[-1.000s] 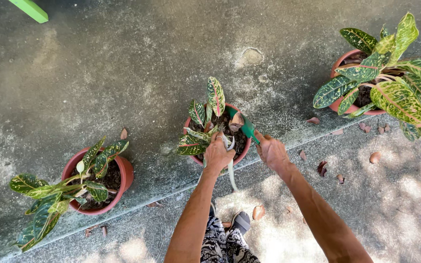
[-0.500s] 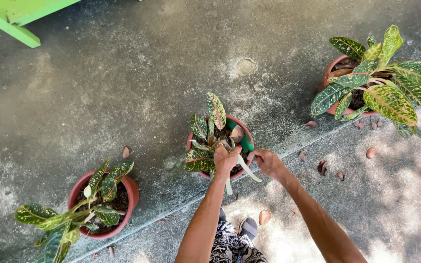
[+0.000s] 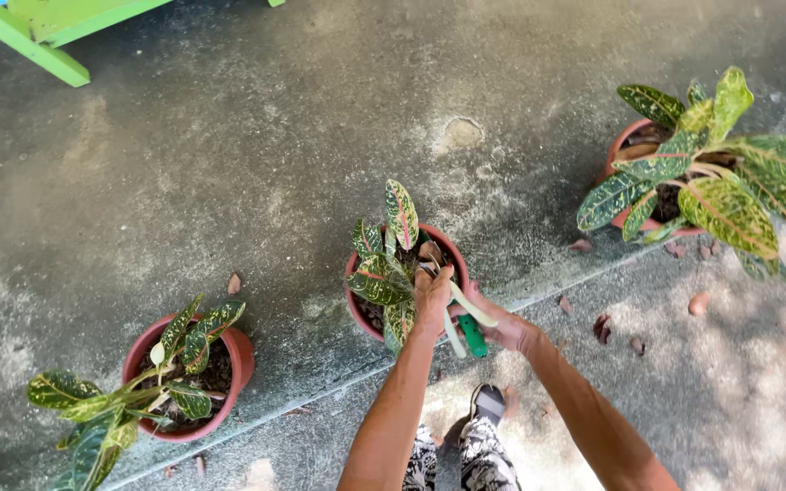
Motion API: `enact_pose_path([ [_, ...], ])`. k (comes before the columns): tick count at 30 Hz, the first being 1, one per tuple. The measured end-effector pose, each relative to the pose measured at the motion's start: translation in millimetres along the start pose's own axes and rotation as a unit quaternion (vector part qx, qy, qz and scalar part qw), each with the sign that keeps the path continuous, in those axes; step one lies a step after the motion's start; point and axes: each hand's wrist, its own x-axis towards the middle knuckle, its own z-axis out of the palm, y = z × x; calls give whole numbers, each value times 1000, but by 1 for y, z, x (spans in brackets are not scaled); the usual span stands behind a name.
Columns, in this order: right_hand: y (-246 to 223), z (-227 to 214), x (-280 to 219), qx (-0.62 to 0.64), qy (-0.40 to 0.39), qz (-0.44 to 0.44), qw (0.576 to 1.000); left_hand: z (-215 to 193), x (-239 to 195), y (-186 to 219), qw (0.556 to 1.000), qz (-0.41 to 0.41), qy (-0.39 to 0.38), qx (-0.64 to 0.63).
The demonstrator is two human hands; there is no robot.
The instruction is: The person uses a small green hand trowel to loosen soil and remove weeds from several potted plants arranged on a concrete surface. They work on each pot sequentially, digging around the base and pulling out unwanted growth.
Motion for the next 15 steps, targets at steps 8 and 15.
enact_pose_path([
  [8,3,-22,4,4,-32,31,999,23,10,-28,985,169,1,-47],
  [15,-11,-23,-6,-30,-64,5,997,17,3,-19,989,117,-23,84],
])
